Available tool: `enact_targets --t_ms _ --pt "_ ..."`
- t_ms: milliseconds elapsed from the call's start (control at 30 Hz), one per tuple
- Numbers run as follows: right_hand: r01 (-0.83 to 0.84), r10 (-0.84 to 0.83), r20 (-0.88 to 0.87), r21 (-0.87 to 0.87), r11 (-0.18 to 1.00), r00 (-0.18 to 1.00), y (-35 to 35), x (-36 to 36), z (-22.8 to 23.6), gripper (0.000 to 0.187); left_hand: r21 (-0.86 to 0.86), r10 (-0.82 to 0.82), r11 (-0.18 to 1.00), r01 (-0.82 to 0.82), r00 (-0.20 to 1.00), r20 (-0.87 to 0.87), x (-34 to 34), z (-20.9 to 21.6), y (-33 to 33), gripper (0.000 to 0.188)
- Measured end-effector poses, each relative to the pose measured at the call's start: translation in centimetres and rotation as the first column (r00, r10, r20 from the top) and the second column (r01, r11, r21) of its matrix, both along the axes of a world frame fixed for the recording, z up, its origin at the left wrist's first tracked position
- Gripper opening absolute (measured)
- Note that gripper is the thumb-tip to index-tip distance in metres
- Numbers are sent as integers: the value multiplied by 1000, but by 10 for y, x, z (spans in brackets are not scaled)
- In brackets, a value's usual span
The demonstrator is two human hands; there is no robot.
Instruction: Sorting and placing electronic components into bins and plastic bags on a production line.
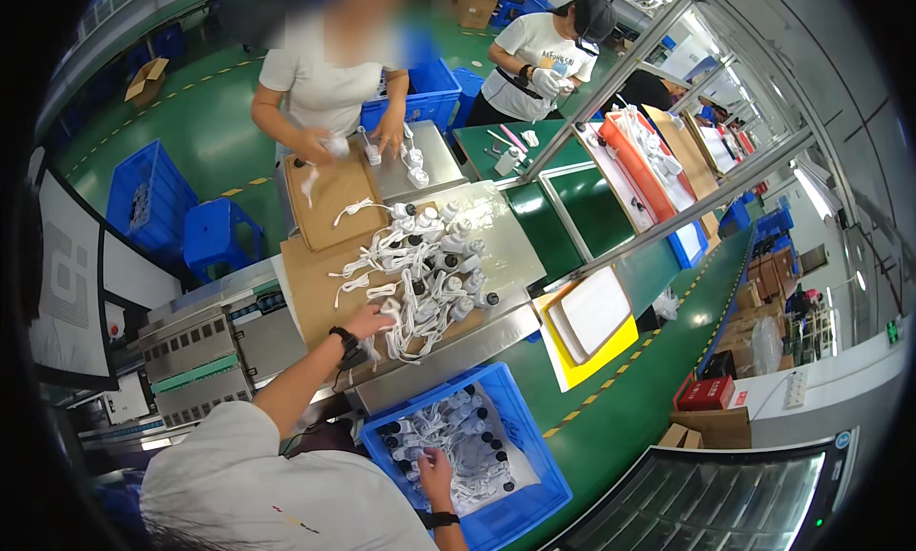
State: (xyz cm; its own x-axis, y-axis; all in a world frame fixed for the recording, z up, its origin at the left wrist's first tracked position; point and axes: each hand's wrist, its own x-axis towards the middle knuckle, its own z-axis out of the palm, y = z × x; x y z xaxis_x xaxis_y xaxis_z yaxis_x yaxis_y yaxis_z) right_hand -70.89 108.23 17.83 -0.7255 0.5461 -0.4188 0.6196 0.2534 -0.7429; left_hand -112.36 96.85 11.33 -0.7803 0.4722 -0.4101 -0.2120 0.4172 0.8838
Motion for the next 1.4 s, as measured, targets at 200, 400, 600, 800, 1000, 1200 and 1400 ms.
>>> enact_targets --t_ms 200,400,600,800,1000,1200,1400 --pt "-101 60 -246 -157 982 967 -29 -84 67 39 266 -4 964 -21 996 93 97 101 -53 46" --pt "-116 -242 -325 -782 613 914 -79 -131 64 46 57 37 998 -11 874 -485 200 167 -75 47" --pt "-63 -410 -287 -875 479 866 -106 -130 91 39 288 240 947 -141 907 -345 232 201 -112 41" --pt "-210 -353 -271 -957 202 896 -90 -111 51 37 347 292 922 -174 900 -323 252 196 -157 31" --pt "-157 15 -157 -964 215 987 -119 -108 66 35 296 213 946 -134 943 -254 308 183 -186 22" --pt "-282 545 -312 -949 -142 778 -264 -146 58 35 -15 160 984 -178 916 -368 338 198 -229 26" --pt "-249 726 -417 -909 -334 547 -304 -121 80 36 273 642 763 -587 736 -214 376 207 -261 48"
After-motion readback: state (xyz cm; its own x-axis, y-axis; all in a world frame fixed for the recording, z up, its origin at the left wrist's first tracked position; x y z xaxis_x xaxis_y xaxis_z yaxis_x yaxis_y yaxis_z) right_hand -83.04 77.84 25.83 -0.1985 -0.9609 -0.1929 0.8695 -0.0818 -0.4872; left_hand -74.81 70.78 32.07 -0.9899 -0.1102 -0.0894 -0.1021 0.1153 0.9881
